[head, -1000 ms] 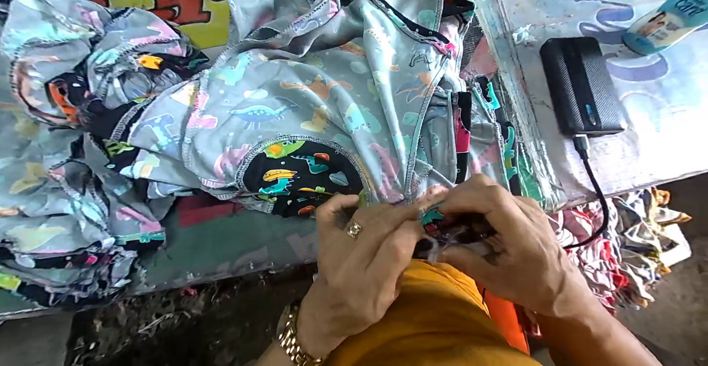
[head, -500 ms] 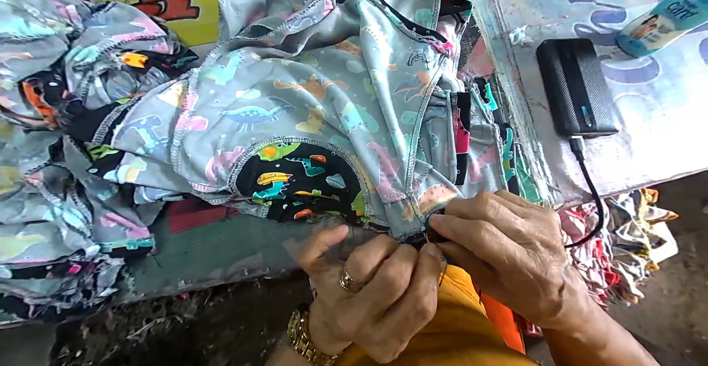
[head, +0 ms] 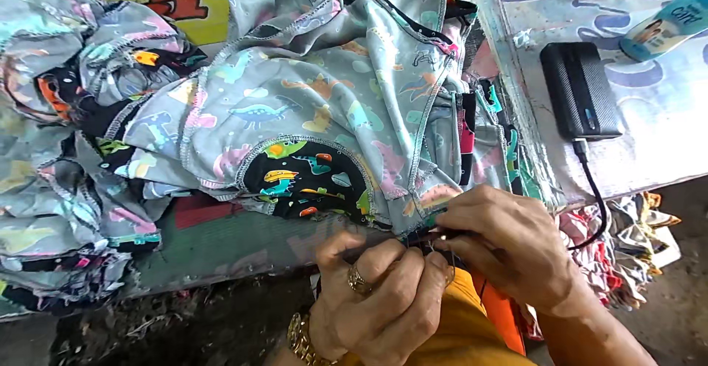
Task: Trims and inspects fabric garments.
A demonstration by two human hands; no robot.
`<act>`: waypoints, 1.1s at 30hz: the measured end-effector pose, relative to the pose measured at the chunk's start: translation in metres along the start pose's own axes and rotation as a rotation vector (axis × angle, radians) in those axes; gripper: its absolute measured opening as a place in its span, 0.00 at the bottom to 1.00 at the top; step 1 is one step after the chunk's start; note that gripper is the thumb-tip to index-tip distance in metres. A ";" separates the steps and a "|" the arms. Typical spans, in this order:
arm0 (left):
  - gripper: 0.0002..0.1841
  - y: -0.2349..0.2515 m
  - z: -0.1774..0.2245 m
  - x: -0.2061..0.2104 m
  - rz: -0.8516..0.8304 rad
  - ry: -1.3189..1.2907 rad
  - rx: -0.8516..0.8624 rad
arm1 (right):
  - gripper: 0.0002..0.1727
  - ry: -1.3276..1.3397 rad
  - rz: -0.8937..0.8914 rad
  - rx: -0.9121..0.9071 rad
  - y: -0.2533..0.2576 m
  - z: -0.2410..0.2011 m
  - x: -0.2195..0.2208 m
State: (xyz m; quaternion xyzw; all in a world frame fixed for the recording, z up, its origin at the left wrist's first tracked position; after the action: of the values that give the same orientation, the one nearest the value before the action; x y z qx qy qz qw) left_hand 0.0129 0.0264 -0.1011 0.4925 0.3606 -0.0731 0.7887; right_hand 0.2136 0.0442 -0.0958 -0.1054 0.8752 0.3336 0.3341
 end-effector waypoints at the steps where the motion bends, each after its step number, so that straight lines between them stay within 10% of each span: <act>1: 0.06 -0.001 0.001 -0.002 -0.012 -0.025 0.000 | 0.11 0.048 -0.022 0.013 -0.001 0.001 -0.005; 26: 0.07 0.000 0.017 -0.006 -0.018 -0.265 0.018 | 0.07 -0.079 -0.021 -0.140 0.008 -0.005 0.008; 33: 0.11 -0.066 -0.013 -0.037 -0.667 0.173 -0.134 | 0.13 0.323 -0.213 -0.055 -0.006 -0.001 -0.024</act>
State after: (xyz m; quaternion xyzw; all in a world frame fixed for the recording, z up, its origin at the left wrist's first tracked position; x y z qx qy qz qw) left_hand -0.0513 -0.0044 -0.1287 0.2994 0.5710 -0.2609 0.7185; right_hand 0.2335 0.0378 -0.0824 -0.2589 0.8918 0.2989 0.2196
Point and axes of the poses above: each hand's wrist, its own y-axis towards the middle knuckle, its own x-axis out of the palm, z = x × y, the point moved 3 cm from there along y, towards the middle knuckle, and after that the axes turned 2 degrees about -z, right-handed, at the moved point
